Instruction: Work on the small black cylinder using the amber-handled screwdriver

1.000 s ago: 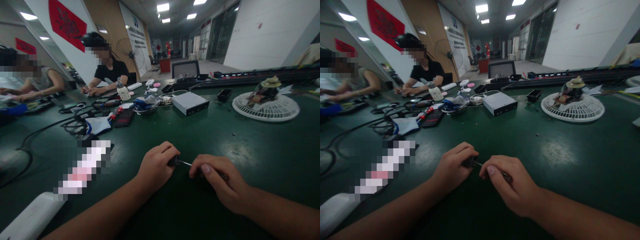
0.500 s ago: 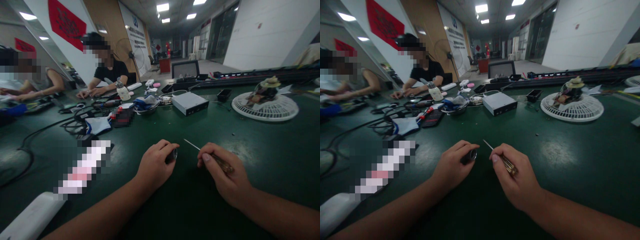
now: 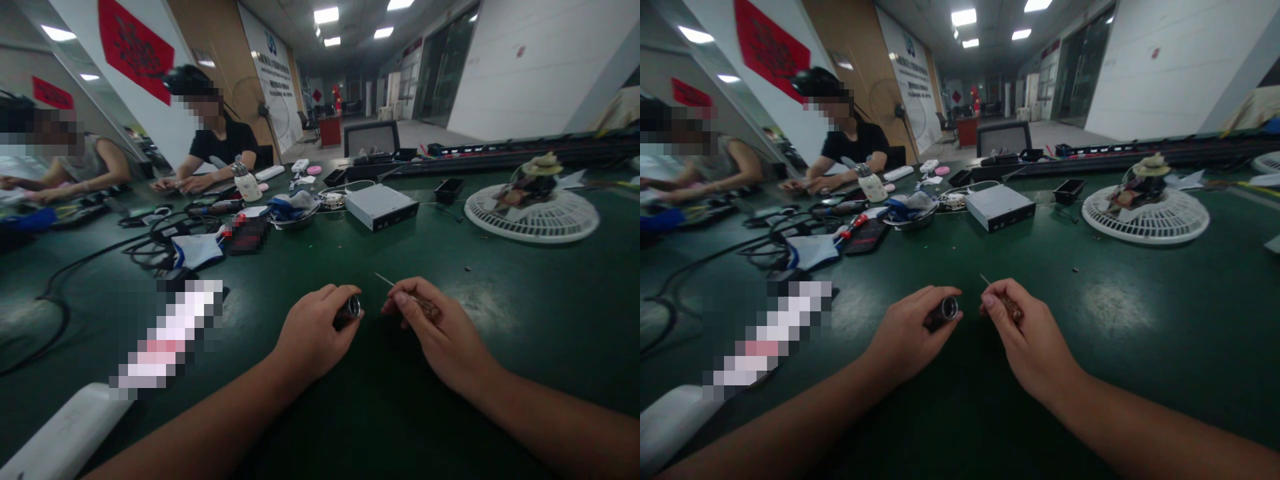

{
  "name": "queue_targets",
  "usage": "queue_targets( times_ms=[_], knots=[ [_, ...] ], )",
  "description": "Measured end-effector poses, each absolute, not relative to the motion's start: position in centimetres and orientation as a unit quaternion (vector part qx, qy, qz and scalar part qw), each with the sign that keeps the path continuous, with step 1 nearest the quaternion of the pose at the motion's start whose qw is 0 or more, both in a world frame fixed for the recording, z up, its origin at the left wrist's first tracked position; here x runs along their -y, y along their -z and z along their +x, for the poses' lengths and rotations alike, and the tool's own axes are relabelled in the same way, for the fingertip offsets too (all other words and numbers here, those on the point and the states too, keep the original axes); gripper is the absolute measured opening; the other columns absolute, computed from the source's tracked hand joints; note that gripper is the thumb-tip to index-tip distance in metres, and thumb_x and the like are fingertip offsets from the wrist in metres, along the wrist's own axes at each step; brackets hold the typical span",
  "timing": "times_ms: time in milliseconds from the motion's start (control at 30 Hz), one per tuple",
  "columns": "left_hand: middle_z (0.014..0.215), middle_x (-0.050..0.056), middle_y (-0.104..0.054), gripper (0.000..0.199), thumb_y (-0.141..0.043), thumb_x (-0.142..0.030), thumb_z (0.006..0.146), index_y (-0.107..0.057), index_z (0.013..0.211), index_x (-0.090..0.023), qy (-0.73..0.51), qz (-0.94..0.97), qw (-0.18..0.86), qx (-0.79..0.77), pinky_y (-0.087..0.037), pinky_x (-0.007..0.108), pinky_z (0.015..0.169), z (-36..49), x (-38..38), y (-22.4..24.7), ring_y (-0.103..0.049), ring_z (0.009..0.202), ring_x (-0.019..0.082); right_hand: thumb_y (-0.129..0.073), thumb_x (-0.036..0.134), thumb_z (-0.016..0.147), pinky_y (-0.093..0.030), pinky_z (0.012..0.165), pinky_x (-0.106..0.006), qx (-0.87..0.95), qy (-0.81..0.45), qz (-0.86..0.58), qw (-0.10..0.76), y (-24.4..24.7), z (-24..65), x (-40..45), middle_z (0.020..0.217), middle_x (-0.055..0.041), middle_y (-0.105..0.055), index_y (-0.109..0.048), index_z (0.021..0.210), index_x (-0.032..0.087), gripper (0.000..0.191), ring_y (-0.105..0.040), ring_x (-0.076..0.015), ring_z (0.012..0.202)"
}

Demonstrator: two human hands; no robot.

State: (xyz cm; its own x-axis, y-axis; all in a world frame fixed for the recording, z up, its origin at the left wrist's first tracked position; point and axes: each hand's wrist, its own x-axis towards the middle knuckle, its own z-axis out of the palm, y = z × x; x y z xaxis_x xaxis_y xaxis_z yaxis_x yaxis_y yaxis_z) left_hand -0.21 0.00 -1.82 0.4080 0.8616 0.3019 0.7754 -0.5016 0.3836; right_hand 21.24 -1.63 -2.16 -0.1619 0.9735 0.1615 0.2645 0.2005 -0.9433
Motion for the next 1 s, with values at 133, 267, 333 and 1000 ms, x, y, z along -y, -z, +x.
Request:
queue_targets(
  times_ms=[133,267,333,1000],
  knots=[
    [0.102,0.004,-0.069,0.033,-0.064,-0.026,0.09,-0.063,0.122,-0.025,-0.23,0.838,0.089,-0.486,-0.054,0.032,0.073,-0.21,-0.05,1.85,-0.066,0.088,0.02,-0.054,0.046,0.1,-0.054,0.059,-0.03,0.632,-0.433,-0.467,0.44,2.39,21.28,1.59,0.103,-0.0071,-0.073,-0.064,0.114,0.022,0.03,-0.068,-0.0168,0.073],
    [0.103,0.004,-0.069,0.033,-0.063,-0.026,0.09,-0.063,0.123,-0.026,-0.218,0.841,0.09,-0.487,-0.054,0.033,0.073,-0.19,-0.06,1.73,-0.066,0.089,0.02,-0.05,0.041,0.103,-0.057,0.074,-0.036,0.625,-0.401,-0.478,0.469,2.63,21.4,1.48,0.084,-0.0047,-0.075,-0.061,0.12,0.022,0.028,-0.072,-0.0215,0.087],
    [0.102,0.003,-0.069,0.033,-0.063,-0.027,0.09,-0.062,0.124,-0.027,-0.208,0.842,0.092,-0.489,-0.053,0.033,0.073,-0.15,-0.04,1.6,-0.065,0.089,0.021,-0.049,0.034,0.103,-0.056,0.082,-0.04,0.648,-0.373,-0.489,0.449,2.59,21.38,1.39,0.088,-0.0053,-0.075,-0.062,0.116,0.023,0.022,-0.072,-0.0224,0.092],
    [0.093,0.002,-0.072,0.045,-0.064,-0.034,0.09,-0.053,0.133,-0.027,-0.201,0.843,0.068,-0.495,-0.049,0.035,0.068,0.02,-0.04,2.0,-0.066,0.08,0.023,-0.056,0.008,0.083,-0.058,0.08,-0.038,0.696,-0.375,-0.465,0.398,2.49,20.98,1.71,0.101,-0.0048,-0.072,-0.048,0.099,0.023,0.023,-0.072,-0.0208,0.091]
  ],
)
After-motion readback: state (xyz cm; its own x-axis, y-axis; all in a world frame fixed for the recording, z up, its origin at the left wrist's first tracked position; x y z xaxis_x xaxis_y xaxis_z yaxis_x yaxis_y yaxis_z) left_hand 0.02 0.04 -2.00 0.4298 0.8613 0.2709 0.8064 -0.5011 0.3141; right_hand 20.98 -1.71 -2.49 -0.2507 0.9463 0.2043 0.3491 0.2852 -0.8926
